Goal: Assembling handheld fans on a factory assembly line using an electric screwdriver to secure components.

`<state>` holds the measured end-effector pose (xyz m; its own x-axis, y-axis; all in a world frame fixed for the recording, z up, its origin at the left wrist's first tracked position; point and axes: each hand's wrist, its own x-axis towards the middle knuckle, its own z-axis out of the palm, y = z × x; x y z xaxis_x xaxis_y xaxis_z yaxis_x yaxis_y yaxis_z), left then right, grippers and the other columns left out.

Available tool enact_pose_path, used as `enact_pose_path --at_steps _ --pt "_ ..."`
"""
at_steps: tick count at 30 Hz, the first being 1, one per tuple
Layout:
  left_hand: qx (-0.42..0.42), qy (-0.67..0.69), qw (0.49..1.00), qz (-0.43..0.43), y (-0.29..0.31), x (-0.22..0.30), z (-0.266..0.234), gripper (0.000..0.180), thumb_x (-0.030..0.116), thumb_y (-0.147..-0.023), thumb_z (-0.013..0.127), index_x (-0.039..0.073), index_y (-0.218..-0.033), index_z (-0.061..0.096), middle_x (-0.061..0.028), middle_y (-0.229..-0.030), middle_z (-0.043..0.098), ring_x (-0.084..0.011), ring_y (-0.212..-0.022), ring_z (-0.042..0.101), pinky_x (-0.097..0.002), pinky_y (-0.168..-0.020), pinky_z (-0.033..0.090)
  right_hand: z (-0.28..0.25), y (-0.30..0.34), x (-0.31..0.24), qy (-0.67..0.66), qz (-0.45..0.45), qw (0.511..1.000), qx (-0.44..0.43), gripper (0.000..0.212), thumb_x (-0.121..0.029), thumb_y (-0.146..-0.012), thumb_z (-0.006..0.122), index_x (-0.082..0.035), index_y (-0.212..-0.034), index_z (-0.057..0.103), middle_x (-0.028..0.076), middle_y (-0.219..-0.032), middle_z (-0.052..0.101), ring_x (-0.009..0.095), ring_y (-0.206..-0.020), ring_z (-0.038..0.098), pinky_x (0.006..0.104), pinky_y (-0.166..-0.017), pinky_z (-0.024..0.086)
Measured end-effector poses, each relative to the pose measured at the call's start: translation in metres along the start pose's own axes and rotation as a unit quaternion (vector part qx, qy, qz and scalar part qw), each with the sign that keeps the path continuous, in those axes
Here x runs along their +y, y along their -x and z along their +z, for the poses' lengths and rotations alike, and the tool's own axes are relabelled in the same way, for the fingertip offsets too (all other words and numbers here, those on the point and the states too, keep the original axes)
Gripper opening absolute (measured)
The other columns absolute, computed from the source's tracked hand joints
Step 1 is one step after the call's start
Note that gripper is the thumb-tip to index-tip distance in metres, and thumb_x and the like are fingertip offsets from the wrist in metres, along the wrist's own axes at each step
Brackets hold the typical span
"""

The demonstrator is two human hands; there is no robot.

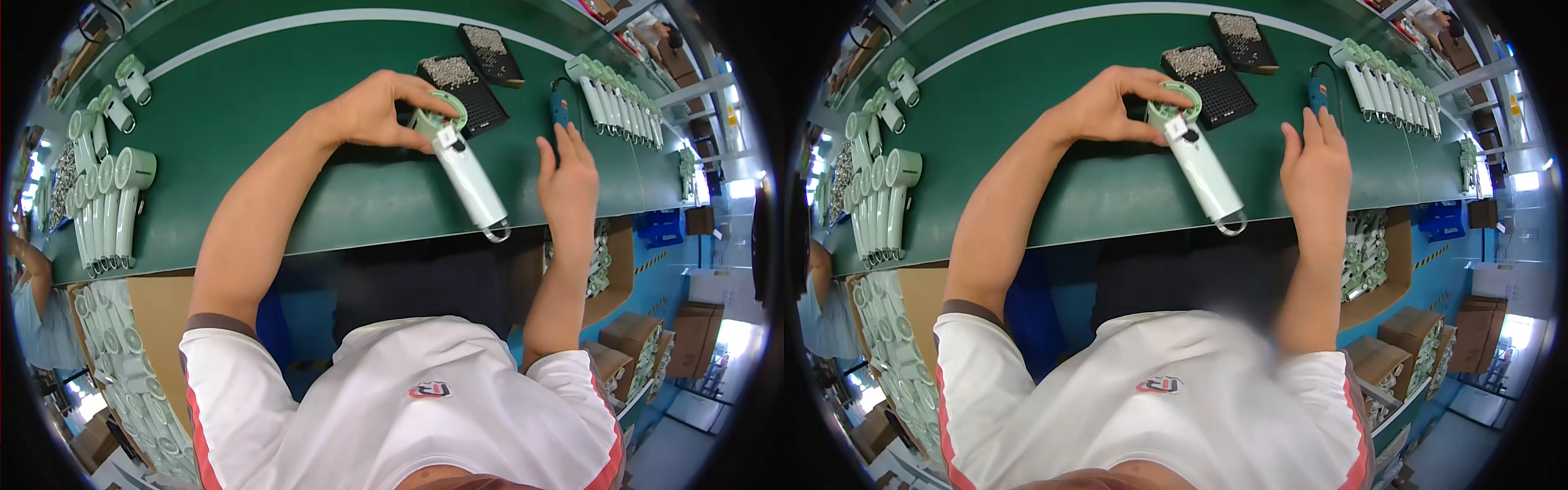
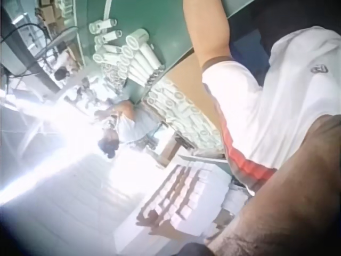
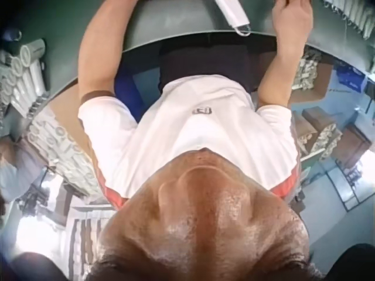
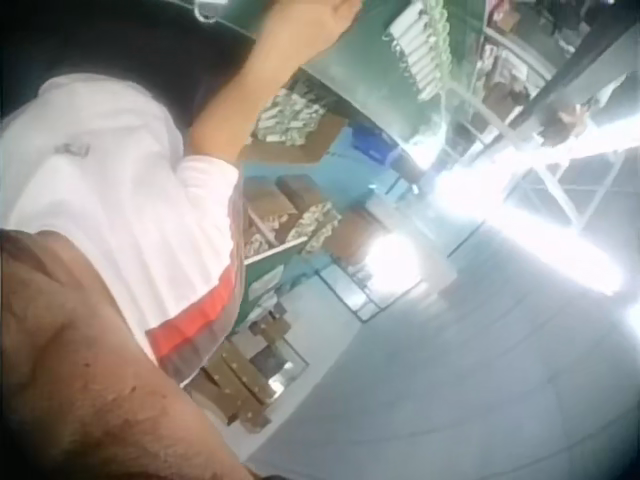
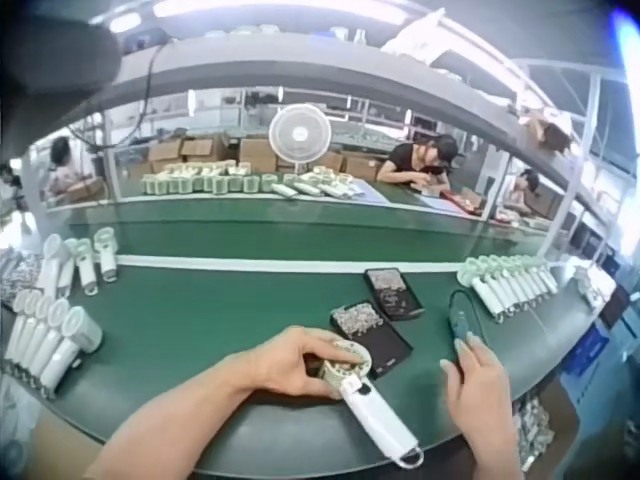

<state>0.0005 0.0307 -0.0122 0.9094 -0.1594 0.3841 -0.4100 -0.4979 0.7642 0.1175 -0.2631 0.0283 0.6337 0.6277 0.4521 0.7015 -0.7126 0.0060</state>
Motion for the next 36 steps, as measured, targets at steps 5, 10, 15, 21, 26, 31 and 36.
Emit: enact_pose_path --at_steps 5,10,15,21,26,31,36 --pt "0.018 0.156 0.981 -0.110 0.001 0.009 -0.007 0.060 0.003 -0.072 0.089 0.009 -0.129 0.073 -0.0070 -0.116 0.074 -0.0175 -0.105 0.068 -0.0322 -0.096 0.053 -0.052 0.031 -0.041 -0.542 0.014 0.838 -0.055 0.054 -0.024 -0.089 0.080 0.005 -0.133 0.064 0.022 -0.122 0.069 0.030 -0.106 0.071 0.0390 -0.091 0.058" --pt "0.051 0.291 0.952 -0.079 0.004 0.005 -0.011 0.069 -0.002 -0.074 0.084 0.004 -0.139 0.065 -0.0103 -0.123 0.072 -0.0204 -0.113 0.068 -0.0350 -0.099 0.055 -0.062 0.036 -0.077 -0.446 -0.107 0.887 0.060 0.065 -0.016 -0.081 0.088 0.007 -0.135 0.061 0.020 -0.121 0.070 0.026 -0.103 0.071 0.0342 -0.083 0.060" --pt "0.031 0.317 0.946 -0.061 0.005 0.004 -0.012 0.078 0.001 -0.070 0.086 -0.002 -0.143 0.059 -0.0154 -0.128 0.071 -0.0239 -0.117 0.067 -0.0372 -0.106 0.051 -0.060 0.033 -0.092 -0.391 -0.174 0.891 0.150 0.060 -0.011 -0.080 0.088 0.008 -0.130 0.062 0.023 -0.120 0.070 0.031 -0.103 0.072 0.0353 -0.083 0.060" --pt "0.043 0.379 0.924 -0.040 0.008 -0.003 -0.013 0.081 -0.006 -0.067 0.088 0.000 -0.143 0.059 -0.0118 -0.134 0.068 -0.0206 -0.119 0.065 -0.0376 -0.104 0.054 -0.062 0.034 -0.101 -0.385 -0.223 0.882 0.153 0.056 -0.013 -0.083 0.085 0.010 -0.129 0.061 0.027 -0.119 0.068 0.036 -0.102 0.071 0.0387 -0.085 0.061" --pt "0.063 0.332 0.938 -0.082 -0.003 -0.005 -0.012 0.106 0.000 -0.060 0.092 -0.002 -0.154 0.044 -0.0140 -0.134 0.067 -0.0216 -0.122 0.064 -0.0382 -0.106 0.051 -0.056 0.033 -0.096 -0.376 -0.186 0.893 0.161 0.057 -0.017 -0.079 0.088 0.007 -0.124 0.064 0.026 -0.113 0.069 0.036 -0.094 0.072 0.0382 -0.078 0.062" --pt "0.146 0.254 0.951 -0.101 -0.004 0.022 -0.001 0.117 0.005 -0.059 0.095 -0.003 -0.158 0.035 -0.0153 -0.128 0.068 -0.0239 -0.117 0.067 -0.0388 -0.104 0.052 -0.056 0.037 -0.070 -0.325 -0.125 0.922 0.167 0.057 -0.018 -0.077 0.089 0.011 -0.117 0.063 0.024 -0.102 0.068 0.034 -0.079 0.069 0.0375 -0.068 0.059" --pt "0.193 0.106 0.973 -0.068 -0.016 0.044 0.033 0.115 0.003 -0.061 0.095 -0.003 -0.159 0.033 -0.0158 -0.126 0.067 -0.0234 -0.111 0.068 -0.0381 -0.100 0.054 -0.051 0.045 -0.016 -0.279 -0.099 0.949 0.107 0.055 -0.017 -0.078 0.086 0.012 -0.119 0.063 0.020 -0.096 0.067 0.033 -0.076 0.066 0.0379 -0.070 0.058"
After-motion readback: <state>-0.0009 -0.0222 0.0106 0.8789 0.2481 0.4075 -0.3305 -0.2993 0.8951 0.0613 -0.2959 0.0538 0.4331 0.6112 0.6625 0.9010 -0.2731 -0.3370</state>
